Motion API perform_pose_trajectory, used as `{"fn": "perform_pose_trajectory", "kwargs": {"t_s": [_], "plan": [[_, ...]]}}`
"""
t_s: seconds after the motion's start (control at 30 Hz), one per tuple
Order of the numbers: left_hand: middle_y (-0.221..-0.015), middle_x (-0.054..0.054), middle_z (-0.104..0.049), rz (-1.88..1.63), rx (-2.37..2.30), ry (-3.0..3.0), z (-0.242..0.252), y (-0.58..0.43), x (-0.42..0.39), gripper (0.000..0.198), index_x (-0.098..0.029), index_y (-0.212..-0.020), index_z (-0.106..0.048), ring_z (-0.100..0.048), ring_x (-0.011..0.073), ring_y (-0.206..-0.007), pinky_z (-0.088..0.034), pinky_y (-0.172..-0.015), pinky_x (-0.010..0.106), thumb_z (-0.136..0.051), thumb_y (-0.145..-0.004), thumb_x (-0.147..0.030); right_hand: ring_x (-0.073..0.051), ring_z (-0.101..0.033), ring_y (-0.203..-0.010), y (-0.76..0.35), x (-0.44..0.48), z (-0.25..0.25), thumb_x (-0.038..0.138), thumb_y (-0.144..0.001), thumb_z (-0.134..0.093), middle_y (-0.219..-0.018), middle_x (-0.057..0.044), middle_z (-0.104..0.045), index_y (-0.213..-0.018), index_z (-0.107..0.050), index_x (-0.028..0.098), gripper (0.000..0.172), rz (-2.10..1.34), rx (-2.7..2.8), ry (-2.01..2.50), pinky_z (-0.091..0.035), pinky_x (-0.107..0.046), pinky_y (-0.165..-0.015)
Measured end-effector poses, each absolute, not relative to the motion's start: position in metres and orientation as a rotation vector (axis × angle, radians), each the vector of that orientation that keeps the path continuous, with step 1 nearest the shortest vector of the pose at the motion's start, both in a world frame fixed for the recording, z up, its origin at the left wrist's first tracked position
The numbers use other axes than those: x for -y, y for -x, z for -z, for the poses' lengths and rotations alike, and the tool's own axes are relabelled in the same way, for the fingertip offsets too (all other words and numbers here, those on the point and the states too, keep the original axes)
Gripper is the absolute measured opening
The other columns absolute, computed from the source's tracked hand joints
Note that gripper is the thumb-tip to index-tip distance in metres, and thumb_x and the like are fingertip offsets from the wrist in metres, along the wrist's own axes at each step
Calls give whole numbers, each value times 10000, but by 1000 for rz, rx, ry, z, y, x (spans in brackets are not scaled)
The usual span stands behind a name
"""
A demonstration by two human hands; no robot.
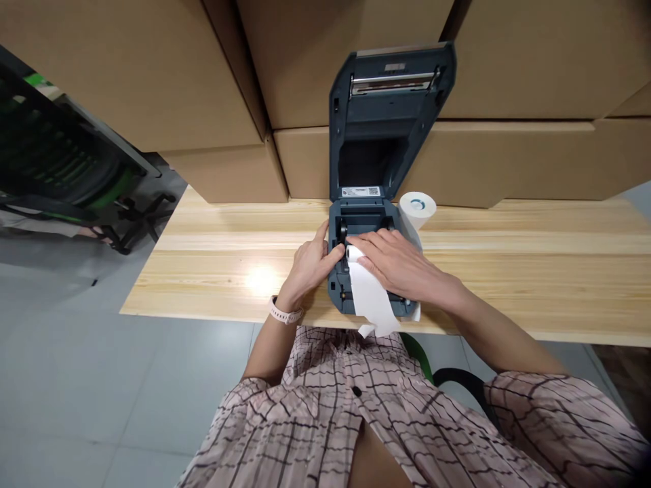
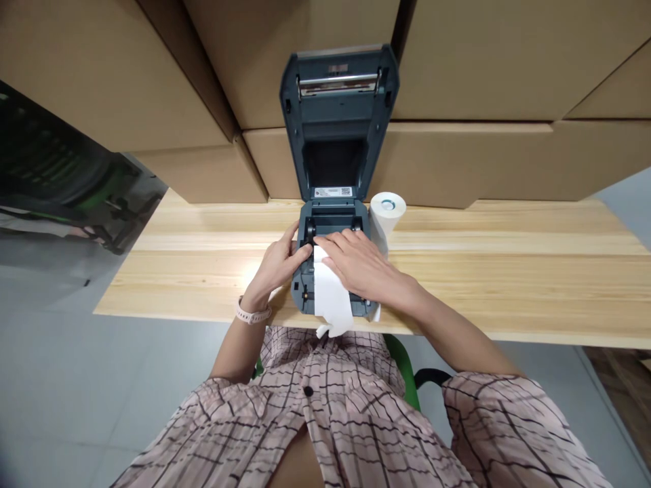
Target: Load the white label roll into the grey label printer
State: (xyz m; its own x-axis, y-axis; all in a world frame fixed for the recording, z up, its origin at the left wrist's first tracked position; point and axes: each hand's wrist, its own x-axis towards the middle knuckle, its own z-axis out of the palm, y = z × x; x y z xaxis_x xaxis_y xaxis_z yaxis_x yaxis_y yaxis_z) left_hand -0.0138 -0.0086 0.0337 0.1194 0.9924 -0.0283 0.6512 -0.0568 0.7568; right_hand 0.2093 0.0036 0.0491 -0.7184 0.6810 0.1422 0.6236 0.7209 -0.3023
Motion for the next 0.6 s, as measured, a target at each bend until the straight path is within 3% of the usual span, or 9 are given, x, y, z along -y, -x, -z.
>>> {"fn": "perform_pose_trajectory", "kwargs": {"t_s": [0.13, 0.37, 0.5, 0.6], "plan": [[-663, -44, -576, -690, -1595, -1805, -32, 15, 10, 739, -165, -1668, -420, -568, 203, -663, -385, -695, 334, -541, -1024, -505, -373, -664, -1131, -210, -4, -51, 385, -1124, -335, -1239, -185, -767, -1455, -610, 167, 483, -384, 2652, 1047, -484, -557, -1004], [-676, -41, -595, -683, -1579, -1827, -28, 17, 8, 779, -180, -1683, -399, -586, 206, -660, -380, -670, 319, -529, -1033, -589, -347, -688, -1214, -208, -1, -53, 328, -1110, -357, -1260, -169, -782, -1244, -645, 169, 355, -444, 2589, 1073, -370, -582, -1184], [-679, -36, -592, -675, -1580, -1830, -25, 17, 7, 802, -156, -1687, -392, -580, 208, -649, -380, -661, 330, -532, -1029, -594, -330, -693, -1215, -211, -2, -49, 323, -1125, -347, -1227, -162, -791, -1298, -667, 144, 405, -371, 2621, 1042, -342, -569, -1216], [-676, -37, -587, -679, -1579, -1825, -25, 17, 6, 808, -145, -1686, -390, -575, 208, -645, -375, -651, 333, -538, -1022, -580, -332, -647, -1280, -215, -2, -48, 356, -1143, -374, -1343, -169, -757, -1374, -661, 132, 431, -259, 2648, 995, -317, -559, -1225]]}}
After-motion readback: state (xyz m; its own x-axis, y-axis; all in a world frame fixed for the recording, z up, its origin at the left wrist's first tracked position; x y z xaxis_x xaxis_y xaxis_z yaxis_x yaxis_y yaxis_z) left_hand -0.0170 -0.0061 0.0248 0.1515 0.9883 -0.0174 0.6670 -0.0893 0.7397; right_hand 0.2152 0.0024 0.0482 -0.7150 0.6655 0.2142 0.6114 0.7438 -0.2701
